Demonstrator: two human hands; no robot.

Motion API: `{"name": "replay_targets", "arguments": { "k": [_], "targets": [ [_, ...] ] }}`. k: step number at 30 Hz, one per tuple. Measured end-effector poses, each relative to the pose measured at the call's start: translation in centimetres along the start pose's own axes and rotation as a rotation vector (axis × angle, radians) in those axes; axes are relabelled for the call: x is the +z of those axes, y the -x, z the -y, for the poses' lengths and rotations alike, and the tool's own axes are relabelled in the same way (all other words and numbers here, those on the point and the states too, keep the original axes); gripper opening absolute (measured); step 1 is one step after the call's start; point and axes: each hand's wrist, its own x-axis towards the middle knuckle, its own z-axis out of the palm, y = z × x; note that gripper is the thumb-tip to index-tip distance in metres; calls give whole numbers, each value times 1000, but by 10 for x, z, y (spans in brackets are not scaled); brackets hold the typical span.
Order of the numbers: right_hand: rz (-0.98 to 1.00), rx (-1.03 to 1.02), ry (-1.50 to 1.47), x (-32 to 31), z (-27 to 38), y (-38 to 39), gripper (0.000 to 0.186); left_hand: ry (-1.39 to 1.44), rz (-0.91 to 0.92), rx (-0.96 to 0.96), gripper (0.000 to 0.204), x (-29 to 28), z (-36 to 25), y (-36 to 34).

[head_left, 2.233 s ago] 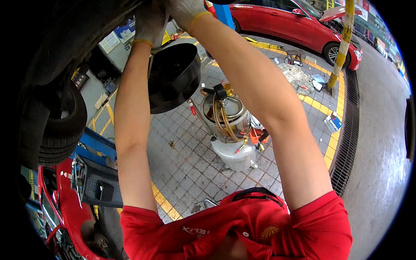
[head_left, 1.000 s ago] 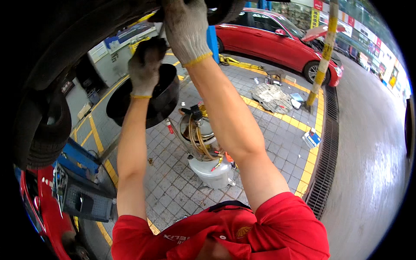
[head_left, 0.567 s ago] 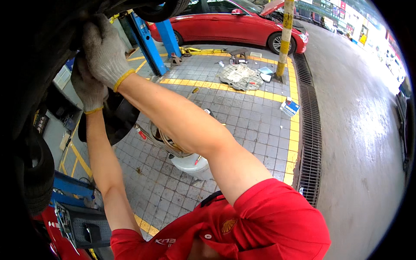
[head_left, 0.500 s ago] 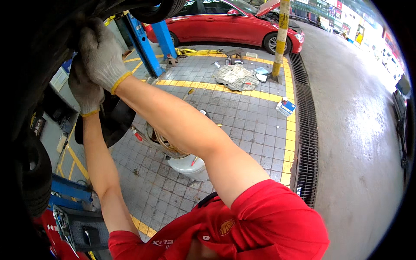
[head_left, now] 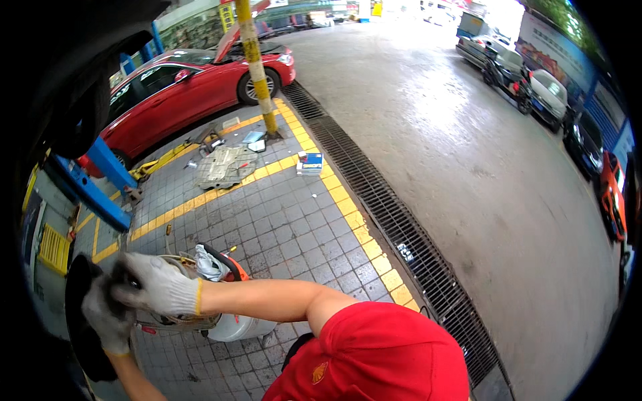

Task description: The person works on a red car in a garage, first adjusting the brake assembly on the wheel hub. They then walk to the front of the car, remove the oil dipstick, and use a manual oil extractor pump to remove oil from the engine. The person repeatedly fills the pump and drains the oil into a collection container.

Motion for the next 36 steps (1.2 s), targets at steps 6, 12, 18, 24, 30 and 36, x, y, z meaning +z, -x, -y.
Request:
{"name": "replay_targets", "arguments": {
  "k": [6,12,18,24,30,36],
  "targets": [
    [56,-27,43,-14,-26,50,48,24,152,79,53,10,-38,6],
    [190,367,99,-75,-17,130,54,1,359,357,73,45,-112,-13],
    [303,748,-102,-139,17,235,44,84,536,671,68,93,-217,-4],
    [-231,831,-95,-204,23,443,42,438,354,864,68,123,-394,15],
    [-787,1416,122,-272,25,751,53,857,497,517,58,186,-603,136],
    [-1104,1446,172,-282,105,906,67,1120,1218,29,72,250,-784,260]
  ]
}}
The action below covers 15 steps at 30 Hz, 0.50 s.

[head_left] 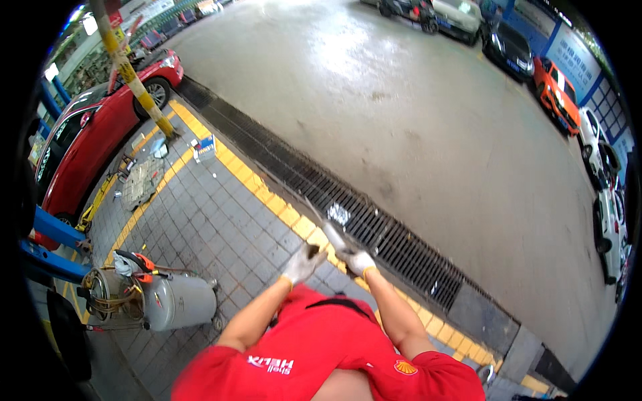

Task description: The person works on a red car in a garage, first adjusting the brake assembly on the wheel hub. They then walk to the front of the car, remove the oil dipstick, and use a manual oil extractor pump to remove oil from the engine. The person repeatedly fills the pump and drains the oil into a collection container.

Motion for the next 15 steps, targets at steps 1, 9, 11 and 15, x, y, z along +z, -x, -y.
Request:
{"name": "replay_targets", "arguments": {
  "k": [1,9,11,15],
  "targets": [
    [11,-41,-20,-12,4,12,69,14,-14,30,69,23,-4,-14],
    [33,-284,34,-101,-19,51,93,1024,177,-455,31,148,-40,-118],
    [-86,-250,34,-130,-53,46,86,1044,228,-421,33,154,-38,-150],
    [-259,-86,-148,-202,-180,28,56,814,180,-505,31,165,48,-196]
  ]
}}
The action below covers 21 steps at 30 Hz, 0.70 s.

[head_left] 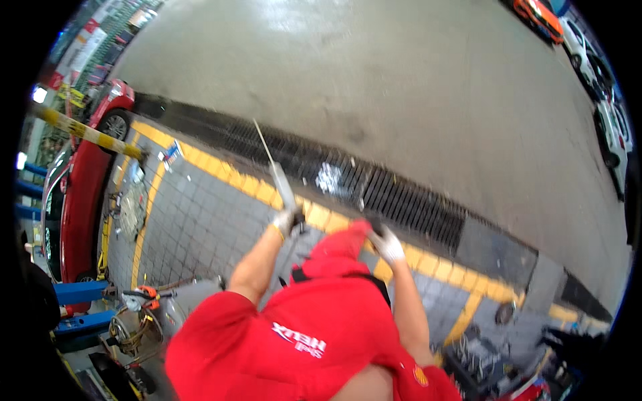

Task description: The person works on a red car in a garage, first adjusting the brake assembly on the wheel hub. They then walk to the front of the car, remove the oil dipstick, and use a manual oil extractor pump to remove oil from the engine. The person repeatedly fills the pump and drains the oil into a collection container.

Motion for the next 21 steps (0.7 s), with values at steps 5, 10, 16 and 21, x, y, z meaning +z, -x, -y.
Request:
{"name": "replay_targets", "arguments": {
  "k": [5,10,16,21],
  "targets": [
    [-358,800,-259,-117,-234,55,38,-392,-257,-57,25,26,-4,-43],
    [-799,996,-981,-186,-329,126,19,-632,-177,-241,63,125,-6,-98],
    [-919,586,-1257,-215,-378,137,22,-1322,267,-32,52,396,-63,-158],
    [-783,786,-602,-277,-349,155,40,-904,345,-61,24,596,-45,-188]
  ]
}}
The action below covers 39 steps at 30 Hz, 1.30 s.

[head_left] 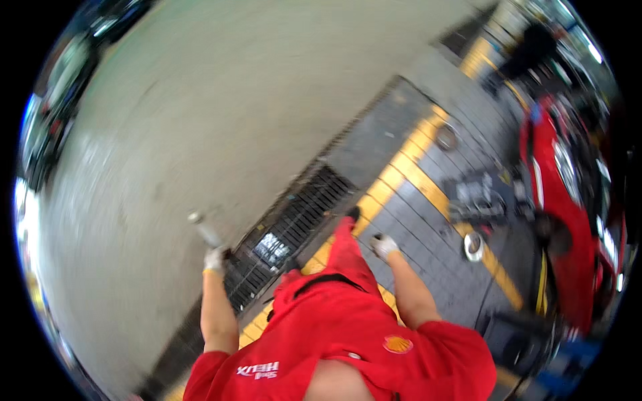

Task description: The person works on a red car in a garage, first adjusting the brake assembly on the wheel hub. They then walk to the front of the car, remove the oil dipstick, and use a manual oil extractor pump to remove oil from the engine. The person repeatedly fills the pump and drains the oil into a collection container.

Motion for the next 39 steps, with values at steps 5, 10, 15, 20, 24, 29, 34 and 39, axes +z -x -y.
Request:
{"name": "replay_targets", "arguments": {
  "k": [5,10,15,20,24,29,34,39],
  "targets": [
    [-89,262,-251,-95,-65,-51,37,-62,136,148,23,179,-71,-21],
    [-152,386,-609,-197,-90,-106,31,-177,178,-36,30,304,-46,-52],
    [-295,232,-876,-312,-48,-156,35,-348,288,-201,38,453,-42,-46],
    [-272,171,-991,-403,-17,-244,32,-573,366,-225,47,621,-106,-80],
    [-234,215,-955,-480,-16,-311,31,-579,406,-165,46,742,-146,-158],
    [-345,496,-914,-571,-70,-381,37,-911,459,-23,44,962,-261,-208],
    [-551,512,-1096,-663,-82,-414,41,-1249,709,190,49,1182,-358,-249],
    [-508,625,-1078,-770,-63,-494,41,-1188,861,332,54,1438,-422,-236]
  ]
}}
